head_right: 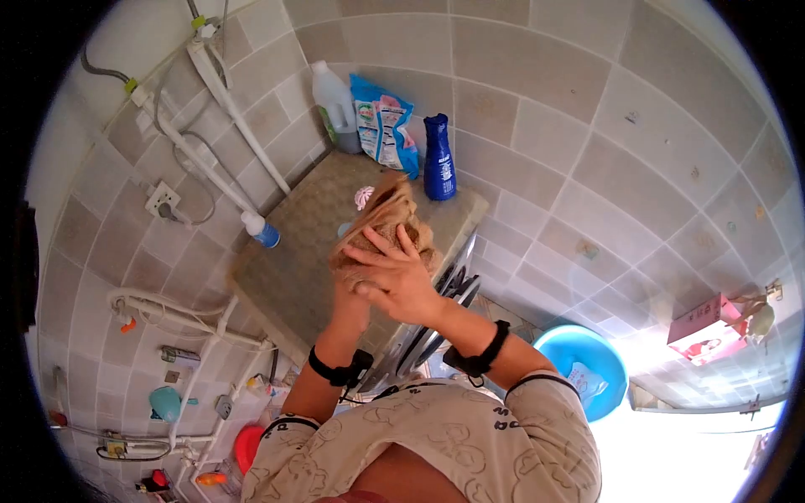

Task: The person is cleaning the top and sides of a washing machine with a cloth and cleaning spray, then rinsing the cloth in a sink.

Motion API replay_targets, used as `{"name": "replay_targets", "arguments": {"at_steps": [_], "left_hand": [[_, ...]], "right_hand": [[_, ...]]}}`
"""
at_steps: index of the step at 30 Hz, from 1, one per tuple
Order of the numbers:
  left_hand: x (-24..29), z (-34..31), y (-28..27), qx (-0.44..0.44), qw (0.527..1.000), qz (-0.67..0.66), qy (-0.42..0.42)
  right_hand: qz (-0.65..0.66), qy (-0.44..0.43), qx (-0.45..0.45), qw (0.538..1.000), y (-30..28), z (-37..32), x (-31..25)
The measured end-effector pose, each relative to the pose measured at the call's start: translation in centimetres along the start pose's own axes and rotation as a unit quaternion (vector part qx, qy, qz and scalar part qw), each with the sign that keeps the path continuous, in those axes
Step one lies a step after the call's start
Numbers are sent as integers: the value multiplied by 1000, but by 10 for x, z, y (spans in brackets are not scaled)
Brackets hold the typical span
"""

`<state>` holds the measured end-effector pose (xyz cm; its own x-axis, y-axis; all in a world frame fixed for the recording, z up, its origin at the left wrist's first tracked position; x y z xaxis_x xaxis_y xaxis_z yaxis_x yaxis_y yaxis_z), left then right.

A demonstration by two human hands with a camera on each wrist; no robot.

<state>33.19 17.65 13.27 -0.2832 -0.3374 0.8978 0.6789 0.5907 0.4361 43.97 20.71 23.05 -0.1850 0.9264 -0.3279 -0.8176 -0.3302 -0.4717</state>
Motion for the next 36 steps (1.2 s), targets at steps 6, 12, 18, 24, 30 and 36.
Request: {"name": "replay_targets", "arguments": {"at_steps": [6, 12, 18, 24, 30, 36], "left_hand": [[-4, 3, -3, -72, 996, 46, 0], [3, -4, -9, -34, 997, 61, 29], [-2, -7, -3, -44, 994, 104, 1], [18, 0, 12, -77, 930, 326, 150], [17, -11, 18, -121, 942, 303, 80], [13, -19, 17, -143, 948, 274, 80]], "right_hand": [[-11, 34, -65, 997, 36, 8, 21], [-27, 64, 48, 996, 4, 22, 40], [18, 73, 16, 997, 8, 1, 36], [-111, -77, -12, 991, 2, 11, 6], [-56, -119, -6, 991, -14, 13, 14], [36, -70, 18, 997, -22, -7, 36]]}}
Point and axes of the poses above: each hand's wrist, its own z-axis towards the middle knuckle, its own y-axis out of the palm, x = y × z, the point moved 10 cm from there along z, towards the middle knuckle, and after that the axes turned 2 degrees about x, right-handed, at the moved point
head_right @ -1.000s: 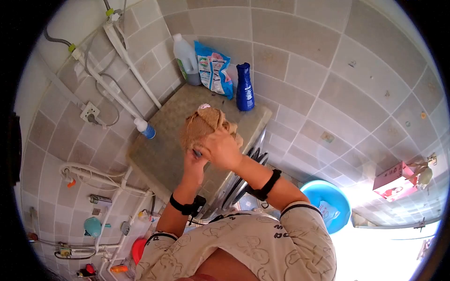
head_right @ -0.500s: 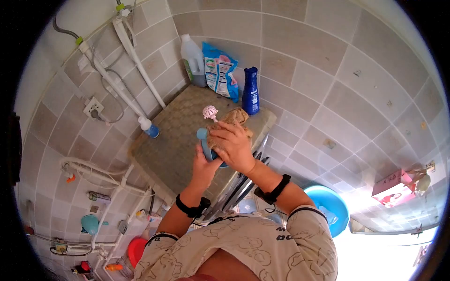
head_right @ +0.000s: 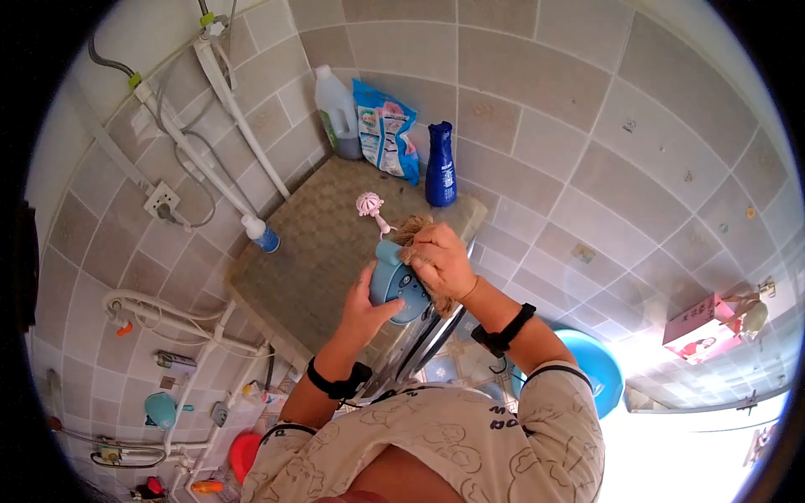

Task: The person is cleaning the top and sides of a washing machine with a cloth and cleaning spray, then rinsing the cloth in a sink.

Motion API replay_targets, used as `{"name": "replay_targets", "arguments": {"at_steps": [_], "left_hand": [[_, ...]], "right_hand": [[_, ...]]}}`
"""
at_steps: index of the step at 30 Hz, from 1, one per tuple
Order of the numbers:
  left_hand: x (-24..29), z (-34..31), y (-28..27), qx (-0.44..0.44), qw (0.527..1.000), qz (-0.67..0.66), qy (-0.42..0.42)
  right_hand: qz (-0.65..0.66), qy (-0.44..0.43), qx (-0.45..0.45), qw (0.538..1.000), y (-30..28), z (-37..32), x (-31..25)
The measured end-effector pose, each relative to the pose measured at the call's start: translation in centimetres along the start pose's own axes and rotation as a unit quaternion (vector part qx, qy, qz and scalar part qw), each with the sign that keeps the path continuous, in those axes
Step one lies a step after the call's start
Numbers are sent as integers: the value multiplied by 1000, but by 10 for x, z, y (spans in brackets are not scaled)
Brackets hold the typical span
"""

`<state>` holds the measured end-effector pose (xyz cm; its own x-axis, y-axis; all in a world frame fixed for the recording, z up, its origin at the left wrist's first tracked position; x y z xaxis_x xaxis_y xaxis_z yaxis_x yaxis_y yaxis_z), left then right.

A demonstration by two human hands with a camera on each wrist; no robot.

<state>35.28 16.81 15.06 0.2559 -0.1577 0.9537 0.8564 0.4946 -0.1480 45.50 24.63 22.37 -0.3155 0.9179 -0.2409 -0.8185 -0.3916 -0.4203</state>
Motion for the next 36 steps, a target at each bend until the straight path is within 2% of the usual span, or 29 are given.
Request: {"name": "replay_targets", "arguments": {"at_steps": [1, 3, 4, 6, 8, 9, 11, 12, 13, 14, 15, 16, 17, 18, 19, 20, 21, 23, 25, 26, 27, 28, 30, 31, 32, 33, 34, 36], "left_hand": [[1, 0, -1, 0, 1000, 0, 0], [-13, -5, 4, -19, 992, -97, -84], [-17, -7, 4, -21, 992, -96, -85], [-19, -7, -4, 1, 999, -11, -40], [-20, -7, -9, 10, 999, -23, -35], [-20, -7, -13, 22, 998, -38, -32], [-2, -5, -16, 27, 1000, -7, -8], [8, -3, -17, 33, 999, 22, 18], [6, -1, -14, 31, 999, 22, 17], [8, 0, -11, 32, 994, 101, 34], [10, 1, -7, 32, 982, 179, 51], [11, 0, -4, 29, 982, 178, 49], [12, 0, 0, 17, 972, 232, 46], [12, 0, 3, 6, 958, 285, 44], [12, -1, 4, 4, 958, 285, 43], [20, -2, 3, 11, 954, 288, 83], [28, -4, 4, 18, 949, 291, 122], [34, -12, 9, -10, 942, 304, 139], [39, -17, 16, -38, 935, 317, 156], [39, -19, 17, -50, 952, 265, 148], [38, -21, 19, -59, 966, 211, 139], [35, -23, 17, -55, 966, 211, 139], [26, -26, 3, -21, 980, 152, 130], [26, -27, -1, -20, 979, 155, 129], [23, -26, -11, 9, 989, 107, 105], [18, -25, -20, 37, 994, 58, 81], [16, -24, -21, 38, 994, 58, 81], [6, -19, -26, 63, 996, -13, 67]], "right_hand": [[2, 28, 4, 1000, -2, 0, 5], [6, 59, 6, 998, -4, -1, 9], [-1, 74, 0, 997, -3, 1, 11], [-10, 89, -5, 996, -4, -3, 22], [41, 304, 10, 952, -2, -36, 81], [41, 303, 11, 952, -4, -32, 78], [135, 409, 139, 892, -27, -36, 81], [134, 410, 139, 891, -26, -29, 73], [110, 281, 136, 944, -26, -3, 43], [84, 147, 130, 977, -25, 17, 8], [82, 149, 131, 977, -21, 27, 1], [12, 64, 46, 997, -4, 43, -24], [-58, -24, -40, 997, 14, 48, -43], [-60, -22, -39, 997, 11, 48, -41], [-45, 124, -114, 985, 22, 43, -10], [-30, 264, -185, 946, 32, 29, 19], [-31, 264, -184, 946, 32, 26, 28], [86, 384, -125, 911, 37, -2, 68], [112, 416, -100, 897, 36, -13, 82], [139, 449, -77, 879, 36, -23, 90], [115, 425, -89, 893, 36, -24, 94], [116, 423, -92, 894, 36, -31, 104], [37, 397, -33, 916, 12, -41, 126], [40, 397, -33, 917, 5, -40, 127], [232, 457, 78, 855, -5, -48, 136], [410, 493, 183, 745, -7, -55, 140], [411, 493, 182, 745, -9, -51, 133], [551, 395, 139, 722, 0, -26, 92]]}}
Point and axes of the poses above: each hand's wrist, its own z-axis towards the middle knuckle, its own y-axis out of the palm, x = y × z, the point moved 10 cm from there along z, towards the middle knuckle, and after that the axes turned 2 degrees about x, right-handed, at the moved point
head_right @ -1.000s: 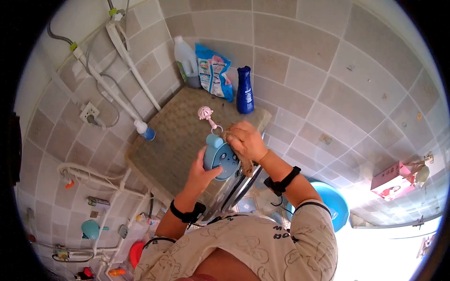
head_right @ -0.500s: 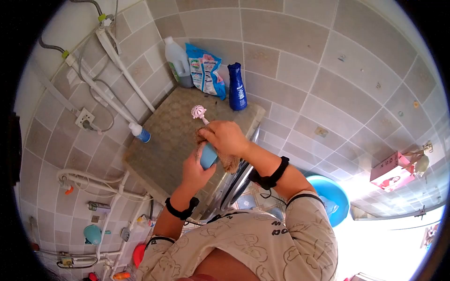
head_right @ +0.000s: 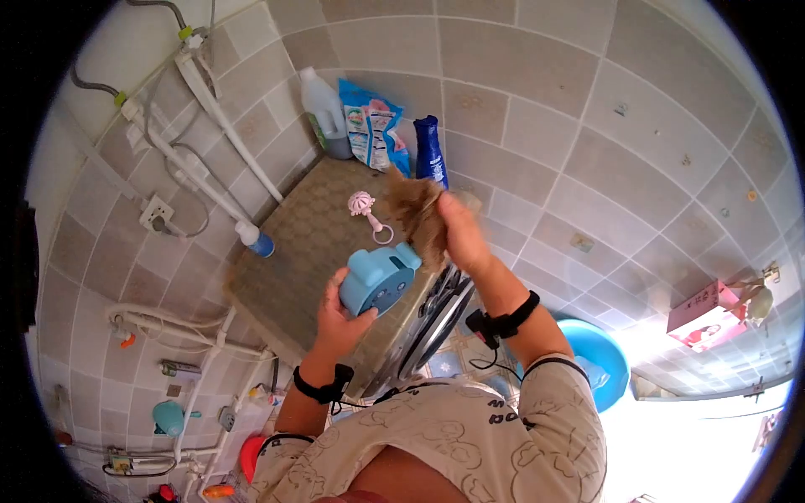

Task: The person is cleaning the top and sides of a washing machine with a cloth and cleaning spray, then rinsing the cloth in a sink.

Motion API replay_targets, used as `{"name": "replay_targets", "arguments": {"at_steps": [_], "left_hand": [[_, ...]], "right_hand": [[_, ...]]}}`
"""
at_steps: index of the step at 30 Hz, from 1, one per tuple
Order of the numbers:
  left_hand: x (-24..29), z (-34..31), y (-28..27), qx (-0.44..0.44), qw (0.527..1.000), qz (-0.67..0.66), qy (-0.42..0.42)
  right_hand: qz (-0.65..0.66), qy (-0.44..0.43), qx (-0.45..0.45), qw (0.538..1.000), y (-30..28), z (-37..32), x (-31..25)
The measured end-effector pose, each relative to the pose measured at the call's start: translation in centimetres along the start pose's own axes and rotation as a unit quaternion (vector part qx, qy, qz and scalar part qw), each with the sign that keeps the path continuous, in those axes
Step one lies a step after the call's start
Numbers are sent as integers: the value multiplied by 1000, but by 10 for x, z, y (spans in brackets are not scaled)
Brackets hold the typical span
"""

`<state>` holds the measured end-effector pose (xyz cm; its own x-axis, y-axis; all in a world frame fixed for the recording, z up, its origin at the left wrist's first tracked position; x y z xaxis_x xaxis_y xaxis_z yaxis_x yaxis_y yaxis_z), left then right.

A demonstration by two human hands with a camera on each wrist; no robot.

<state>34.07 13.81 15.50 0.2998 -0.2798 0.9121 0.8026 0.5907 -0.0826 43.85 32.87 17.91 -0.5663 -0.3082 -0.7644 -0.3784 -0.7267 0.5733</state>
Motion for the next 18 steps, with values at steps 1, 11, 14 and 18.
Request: {"name": "replay_targets", "arguments": {"at_steps": [1, 11, 14, 18], "left_hand": [[3, 3, 0, -3, 1000, -1, -2], [-6, 37, -20, 38, 908, -397, -127], [-3, 40, -15, 32, 920, -371, -124], [-18, 37, -1, 39, 916, -373, -143]], "right_hand": [[-123, -48, -76, 988, 33, -11, -14], [-16, 100, 25, 995, -10, -38, 34], [112, 31, 43, 992, 9, -29, 5], [-467, -273, -140, 830, 90, -36, -32]]}}
Point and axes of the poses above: each hand's wrist, its own z-axis towards the middle knuckle, its own y-axis out of the palm, x = y × z, the point moved 10 cm from there along z, towards the middle knuckle, and after that the axes turned 2 degrees about x, right-handed, at the moved point
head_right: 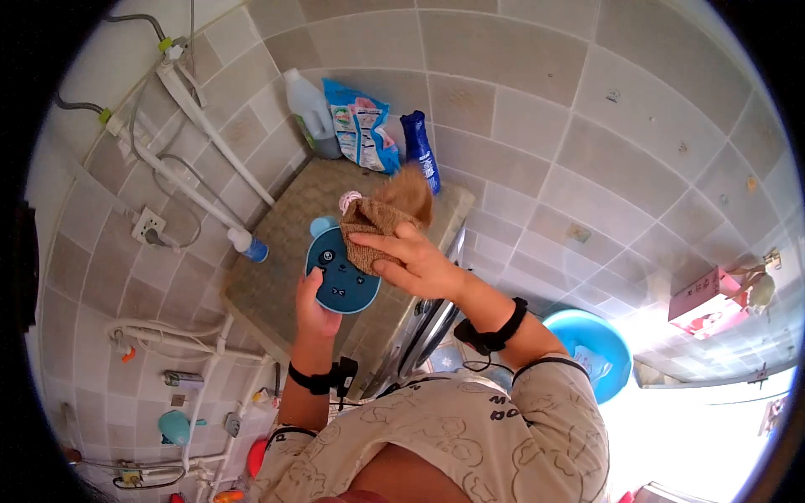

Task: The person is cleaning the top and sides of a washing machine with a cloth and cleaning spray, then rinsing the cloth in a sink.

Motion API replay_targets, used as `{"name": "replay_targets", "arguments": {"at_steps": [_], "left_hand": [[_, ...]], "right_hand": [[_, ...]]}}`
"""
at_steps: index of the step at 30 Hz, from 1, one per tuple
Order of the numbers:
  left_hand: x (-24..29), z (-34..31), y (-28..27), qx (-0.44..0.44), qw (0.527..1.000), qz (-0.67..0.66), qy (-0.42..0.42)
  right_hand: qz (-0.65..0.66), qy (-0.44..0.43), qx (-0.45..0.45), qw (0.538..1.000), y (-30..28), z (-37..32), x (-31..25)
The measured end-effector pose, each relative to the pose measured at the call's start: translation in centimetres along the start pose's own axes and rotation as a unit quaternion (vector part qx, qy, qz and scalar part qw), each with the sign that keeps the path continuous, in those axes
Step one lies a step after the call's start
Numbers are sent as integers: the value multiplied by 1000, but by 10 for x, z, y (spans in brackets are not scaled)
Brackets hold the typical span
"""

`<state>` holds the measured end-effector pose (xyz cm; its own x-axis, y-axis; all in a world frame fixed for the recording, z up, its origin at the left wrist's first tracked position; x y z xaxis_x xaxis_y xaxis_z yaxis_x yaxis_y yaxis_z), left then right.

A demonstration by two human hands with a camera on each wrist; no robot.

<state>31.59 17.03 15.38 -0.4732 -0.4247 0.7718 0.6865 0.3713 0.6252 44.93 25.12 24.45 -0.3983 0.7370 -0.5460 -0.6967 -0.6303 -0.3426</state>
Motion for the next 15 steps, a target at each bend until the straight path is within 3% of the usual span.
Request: {"name": "replay_targets", "arguments": {"at_steps": [2, 4, 5, 7, 8, 10, 11, 13, 15], "left_hand": [[-18, -1, -5, 0, 995, -62, -83], [-29, -2, -11, 17, 992, -71, -105], [-37, -6, -14, 33, 988, -78, -130], [-41, -9, -10, 26, 989, -76, -123], [-42, -11, -7, 18, 990, -74, -115], [-42, -12, -5, 36, 989, -87, -115], [-39, -13, -7, 56, 987, -100, -113], [-32, -12, -8, 91, 977, -141, -129], [-27, -12, -12, 137, 966, -165, -147]], "right_hand": [[-36, -19, 6, 999, 2, 1, -5], [4, 69, 25, 997, 3, -5, 15], [5, 69, 24, 997, 7, -7, 14], [-60, 214, 83, 972, 1, -11, 35], [-60, 214, 84, 971, 4, -12, 39], [90, 283, 159, 941, 4, -19, 70], [91, 281, 160, 942, 3, -18, 77], [389, 276, 244, 844, 3, -19, 93], [402, 246, 200, 859, 8, -13, 80]]}}
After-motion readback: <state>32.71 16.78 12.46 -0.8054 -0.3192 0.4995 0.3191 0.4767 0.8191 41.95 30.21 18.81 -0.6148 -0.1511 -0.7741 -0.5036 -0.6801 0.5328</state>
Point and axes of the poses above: each hand's wrist, its own z-axis towards the middle knuckle, its own y-axis out of the palm, x = y × z, the point moved 10 cm from there along z, towards the middle knuckle, and after that the axes turned 2 degrees about x, right-handed, at the moved point
